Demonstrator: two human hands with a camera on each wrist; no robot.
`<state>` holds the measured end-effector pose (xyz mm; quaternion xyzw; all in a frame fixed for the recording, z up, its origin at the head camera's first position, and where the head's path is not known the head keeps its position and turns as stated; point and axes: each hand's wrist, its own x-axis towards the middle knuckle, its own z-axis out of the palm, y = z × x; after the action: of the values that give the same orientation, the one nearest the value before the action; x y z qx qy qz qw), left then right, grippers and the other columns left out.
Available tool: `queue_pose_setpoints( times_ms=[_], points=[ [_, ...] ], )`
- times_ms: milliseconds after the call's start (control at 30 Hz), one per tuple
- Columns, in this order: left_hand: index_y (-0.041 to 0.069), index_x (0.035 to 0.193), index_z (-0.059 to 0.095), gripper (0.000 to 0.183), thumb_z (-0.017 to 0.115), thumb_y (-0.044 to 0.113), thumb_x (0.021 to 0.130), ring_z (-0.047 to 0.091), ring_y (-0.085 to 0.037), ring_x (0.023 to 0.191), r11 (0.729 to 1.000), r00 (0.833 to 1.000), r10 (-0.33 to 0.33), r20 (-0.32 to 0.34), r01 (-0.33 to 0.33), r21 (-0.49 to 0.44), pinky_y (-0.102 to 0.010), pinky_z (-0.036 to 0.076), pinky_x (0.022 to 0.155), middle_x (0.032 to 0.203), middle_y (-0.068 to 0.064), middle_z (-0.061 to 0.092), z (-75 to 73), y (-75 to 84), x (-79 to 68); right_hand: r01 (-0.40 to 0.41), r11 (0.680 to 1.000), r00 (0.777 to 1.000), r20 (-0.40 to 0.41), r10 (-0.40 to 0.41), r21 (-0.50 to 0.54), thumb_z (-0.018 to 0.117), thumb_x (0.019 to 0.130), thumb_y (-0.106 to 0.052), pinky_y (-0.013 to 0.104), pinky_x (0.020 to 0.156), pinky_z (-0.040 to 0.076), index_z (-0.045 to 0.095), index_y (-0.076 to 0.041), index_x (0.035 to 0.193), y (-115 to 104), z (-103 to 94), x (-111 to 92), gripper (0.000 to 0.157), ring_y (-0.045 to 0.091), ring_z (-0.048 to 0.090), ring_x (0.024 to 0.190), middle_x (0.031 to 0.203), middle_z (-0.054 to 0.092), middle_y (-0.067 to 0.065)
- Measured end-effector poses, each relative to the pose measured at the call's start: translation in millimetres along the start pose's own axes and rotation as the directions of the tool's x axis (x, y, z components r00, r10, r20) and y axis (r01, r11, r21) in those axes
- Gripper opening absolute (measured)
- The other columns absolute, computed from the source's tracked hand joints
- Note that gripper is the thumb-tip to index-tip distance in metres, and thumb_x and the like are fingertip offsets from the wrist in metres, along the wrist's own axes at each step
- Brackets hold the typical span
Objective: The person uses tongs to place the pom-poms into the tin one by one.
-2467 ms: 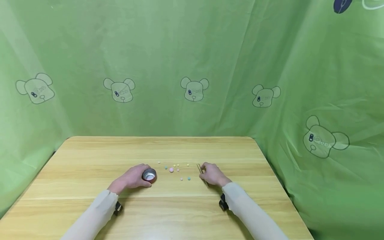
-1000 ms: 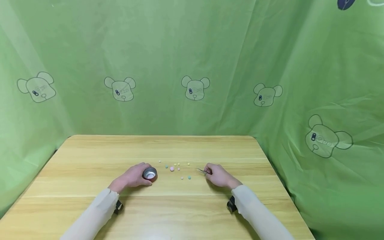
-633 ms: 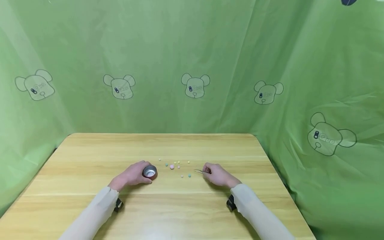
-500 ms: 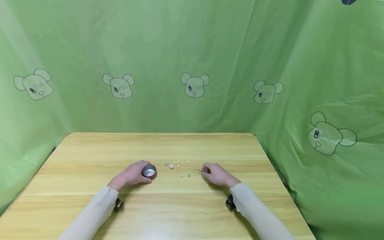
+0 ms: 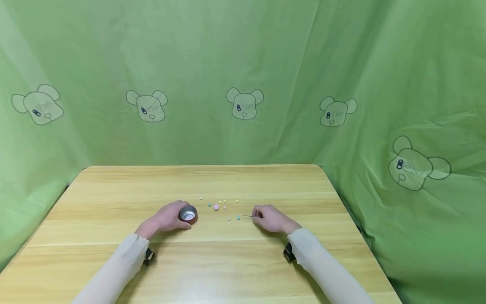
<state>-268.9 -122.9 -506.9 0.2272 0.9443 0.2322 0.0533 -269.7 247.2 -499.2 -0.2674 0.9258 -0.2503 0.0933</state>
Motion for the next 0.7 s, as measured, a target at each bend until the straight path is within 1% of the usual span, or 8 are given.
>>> queue_pose_setpoints(
  times_ms=[100, 200, 467, 700],
  points=[
    [0.01, 0.113, 0.058, 0.055, 0.083, 0.033, 0.07, 0.056, -0.02, 0.093, 1.0, 1.0, -0.004, 0.0, 0.004, 0.002, -0.04, 0.045, 0.085, 0.1, -0.002, 0.057, -1.4, 0.3, 0.5, 0.012, 1.0, 1.0, -0.004, -0.012, -0.009, 0.057, 0.094, -0.015, 0.032, 0.074, 0.048, 0.062, -0.013, 0.097, -1.0, -0.8, 1.7, 0.006, 0.009, 0.055, 0.079, 0.085, 0.06, -0.007],
    [0.011, 0.113, 0.058, 0.055, 0.083, 0.034, 0.07, 0.056, -0.02, 0.093, 1.0, 1.0, -0.007, 0.004, 0.007, 0.003, -0.04, 0.045, 0.085, 0.101, -0.002, 0.057, -2.0, 0.4, 0.3, 0.008, 1.0, 1.0, -0.002, -0.008, -0.009, 0.057, 0.094, -0.014, 0.033, 0.075, 0.048, 0.062, -0.012, 0.097, -3.7, -1.9, 3.1, 0.006, 0.01, 0.056, 0.081, 0.086, 0.06, -0.006],
    [0.01, 0.113, 0.057, 0.055, 0.083, 0.034, 0.071, 0.056, -0.019, 0.092, 1.0, 1.0, 0.0, 0.01, -0.001, 0.004, -0.04, 0.045, 0.084, 0.1, -0.001, 0.056, 0.3, -0.5, 0.7, -0.005, 1.0, 1.0, 0.017, 0.005, 0.004, 0.058, 0.094, -0.015, 0.032, 0.075, 0.048, 0.062, -0.014, 0.096, -4.6, -0.6, 6.4, 0.005, 0.01, 0.056, 0.081, 0.086, 0.06, -0.007],
    [0.011, 0.113, 0.058, 0.054, 0.083, 0.033, 0.07, 0.056, -0.019, 0.091, 1.0, 1.0, 0.004, 0.005, -0.004, 0.008, -0.04, 0.045, 0.084, 0.099, -0.001, 0.056, -1.2, 0.3, 0.8, 0.012, 1.0, 1.0, 0.016, -0.012, 0.004, 0.057, 0.093, -0.014, 0.032, 0.073, 0.048, 0.062, -0.012, 0.095, -4.4, -1.7, 6.6, 0.005, 0.01, 0.055, 0.078, 0.085, 0.06, -0.006]
  ],
)
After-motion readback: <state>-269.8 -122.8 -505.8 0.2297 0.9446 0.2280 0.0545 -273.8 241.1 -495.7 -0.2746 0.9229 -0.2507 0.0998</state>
